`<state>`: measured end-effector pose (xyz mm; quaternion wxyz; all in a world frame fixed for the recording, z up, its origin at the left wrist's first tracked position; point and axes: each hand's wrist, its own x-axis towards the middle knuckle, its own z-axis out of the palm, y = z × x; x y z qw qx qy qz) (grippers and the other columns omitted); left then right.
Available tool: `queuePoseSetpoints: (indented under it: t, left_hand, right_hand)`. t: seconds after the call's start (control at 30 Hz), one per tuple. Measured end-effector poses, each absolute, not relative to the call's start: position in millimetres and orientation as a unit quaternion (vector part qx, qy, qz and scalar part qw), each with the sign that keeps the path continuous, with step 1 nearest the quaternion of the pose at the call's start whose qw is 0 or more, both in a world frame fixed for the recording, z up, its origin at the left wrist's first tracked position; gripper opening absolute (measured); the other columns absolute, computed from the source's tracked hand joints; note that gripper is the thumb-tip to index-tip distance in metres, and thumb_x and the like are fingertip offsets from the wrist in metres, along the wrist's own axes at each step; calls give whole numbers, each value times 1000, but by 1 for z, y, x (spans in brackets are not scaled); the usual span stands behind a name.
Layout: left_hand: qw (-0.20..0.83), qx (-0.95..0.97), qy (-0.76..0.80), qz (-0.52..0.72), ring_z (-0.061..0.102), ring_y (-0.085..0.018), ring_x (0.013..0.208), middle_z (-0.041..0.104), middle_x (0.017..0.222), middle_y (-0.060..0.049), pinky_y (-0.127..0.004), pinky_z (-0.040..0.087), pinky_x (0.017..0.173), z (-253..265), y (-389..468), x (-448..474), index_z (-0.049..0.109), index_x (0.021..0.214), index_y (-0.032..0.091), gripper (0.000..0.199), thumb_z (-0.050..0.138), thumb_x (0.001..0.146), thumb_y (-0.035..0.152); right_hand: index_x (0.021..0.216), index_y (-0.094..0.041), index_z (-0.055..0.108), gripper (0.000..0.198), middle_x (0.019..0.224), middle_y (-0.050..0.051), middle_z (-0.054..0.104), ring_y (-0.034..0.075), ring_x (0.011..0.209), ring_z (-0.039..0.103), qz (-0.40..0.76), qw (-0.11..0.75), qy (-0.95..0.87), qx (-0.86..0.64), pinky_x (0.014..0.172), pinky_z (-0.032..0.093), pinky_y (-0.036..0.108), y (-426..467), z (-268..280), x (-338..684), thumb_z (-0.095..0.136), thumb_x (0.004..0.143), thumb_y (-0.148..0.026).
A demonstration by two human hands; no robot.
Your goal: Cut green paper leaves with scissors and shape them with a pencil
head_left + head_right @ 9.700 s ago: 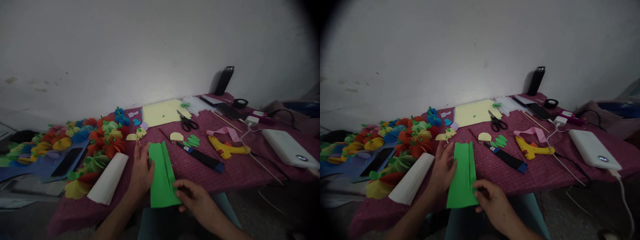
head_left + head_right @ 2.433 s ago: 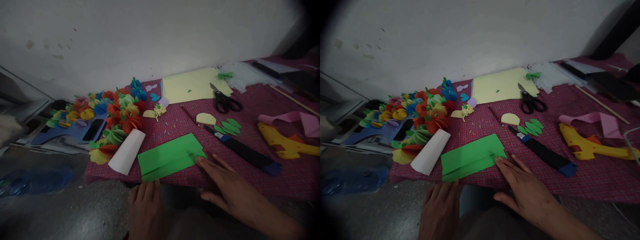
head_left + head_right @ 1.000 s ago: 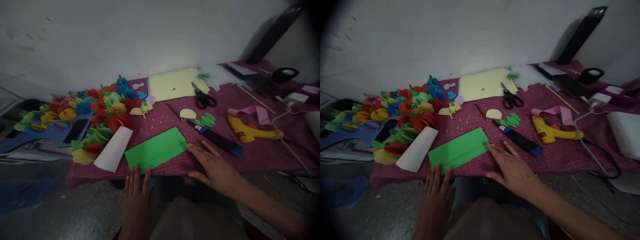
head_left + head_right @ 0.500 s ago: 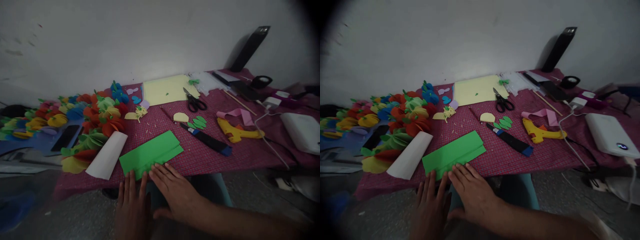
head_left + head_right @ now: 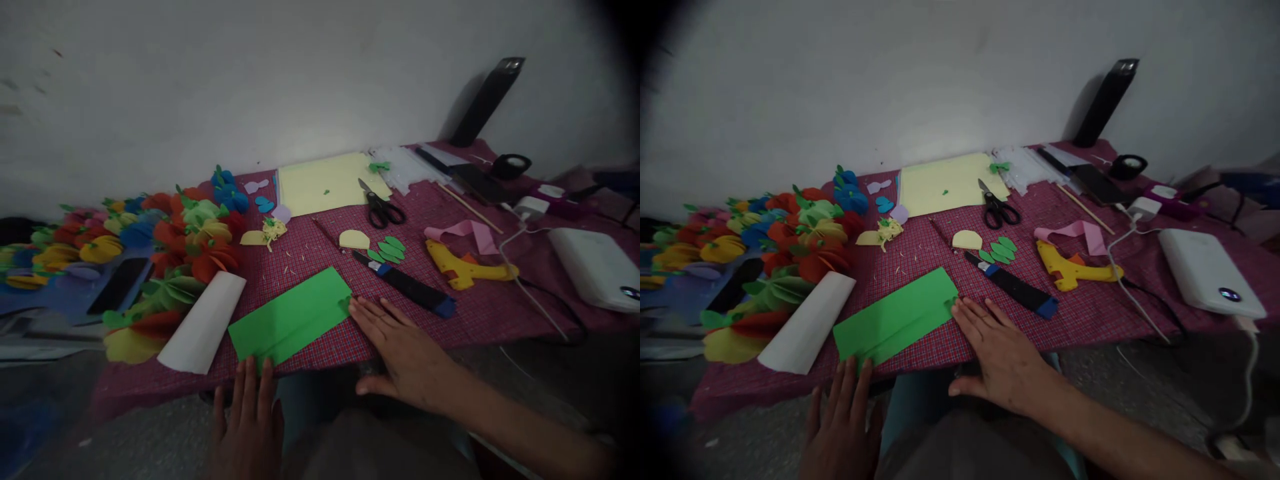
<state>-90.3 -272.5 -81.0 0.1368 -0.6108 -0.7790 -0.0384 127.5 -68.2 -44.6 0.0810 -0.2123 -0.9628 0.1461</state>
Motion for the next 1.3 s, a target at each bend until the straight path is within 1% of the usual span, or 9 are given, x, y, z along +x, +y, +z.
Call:
queuePoseSetpoints:
  t: [0.3, 0.4, 0.47, 0.6, 0.87, 1.03, 1.13, 1.23, 1.3]
  left_hand:
    - [204, -583, -781, -87, 34, -33, 131, 40, 140, -21, -55, 25, 104, -81, -285, -106, 8, 147, 14, 69, 43, 89, 22]
    - [216, -605, -763, -79, 31, -34, 133, 37, 143, -19, -54, 27, 104, -71, -281, -113, 14, 147, 18, 68, 47, 87, 19]
    - [219, -640, -734, -67, 37, -32, 129, 44, 138, -18, -50, 31, 102, -67, -277, -122, 24, 144, 18, 63, 48, 86, 13]
    - [229, -690, -683, -63, 56, -25, 109, 60, 122, -12, -41, 39, 95, -61, -273, -144, 50, 127, 18, 43, 45, 85, 9]
    - [221, -705, -663, -121, 60, -23, 87, 70, 95, -6, -39, 40, 82, -35, -268, -134, 61, 108, 17, 27, 44, 88, 8]
    - [172, -743, -628, -158, 59, -21, 84, 67, 89, -6, -38, 39, 79, -34, -237, -88, 61, 108, 17, 25, 44, 90, 12]
    - [149, -740, -642, -139, 57, -21, 73, 64, 79, -4, -36, 41, 66, -39, -205, -51, 62, 104, 16, 21, 51, 87, 12]
    - [106, -739, -649, -148, 56, -20, 71, 63, 77, -3, -35, 42, 63, -40, -181, -22, 62, 101, 17, 17, 57, 85, 18]
    - [66, -736, -648, -183, 57, -22, 75, 64, 81, -4, -37, 44, 67, -34, -174, -15, 61, 105, 16, 26, 57, 86, 34]
  right_hand:
    - [141, -2, 30, 93, 141, 21, 41, 31, 132, 34, 80, 156, -950, -257, 109, 27, 52, -68, -42, 134, 48, 78, -68]
    - [132, -9, 45, 60, 134, 17, 51, 29, 125, 44, 73, 176, -942, -275, 103, 37, 50, -70, -31, 137, 50, 87, -47]
    - [125, -13, 53, 38, 128, 13, 57, 26, 116, 54, 74, 182, -938, -284, 96, 46, 46, -72, -27, 133, 46, 91, -28]
    - [117, -17, 58, 33, 123, 11, 61, 24, 105, 60, 61, 154, -954, -251, 87, 52, 39, -70, -23, 111, 42, 89, -10]
    - [99, -15, 63, 23, 97, 9, 69, 19, 89, 64, 65, 101, -970, -210, 79, 51, 29, -43, -20, 65, 44, 89, -8]
    - [106, -17, 62, 30, 121, 7, 62, 17, 106, 61, 85, 120, -971, -190, 90, 49, 31, -4, -29, 58, 39, 89, -6]
    - [114, -16, 61, 36, 134, 9, 52, 19, 118, 53, 88, 142, -967, -191, 98, 44, 35, 13, -30, 61, 38, 88, -5]
    - [118, -15, 59, 36, 137, 12, 49, 21, 123, 49, 96, 201, -947, -231, 100, 44, 37, 13, -27, 73, 38, 89, -9]
    - [117, -15, 59, 33, 131, 12, 54, 21, 120, 52, 110, 233, -926, -275, 99, 45, 38, 6, -27, 85, 40, 90, -15]
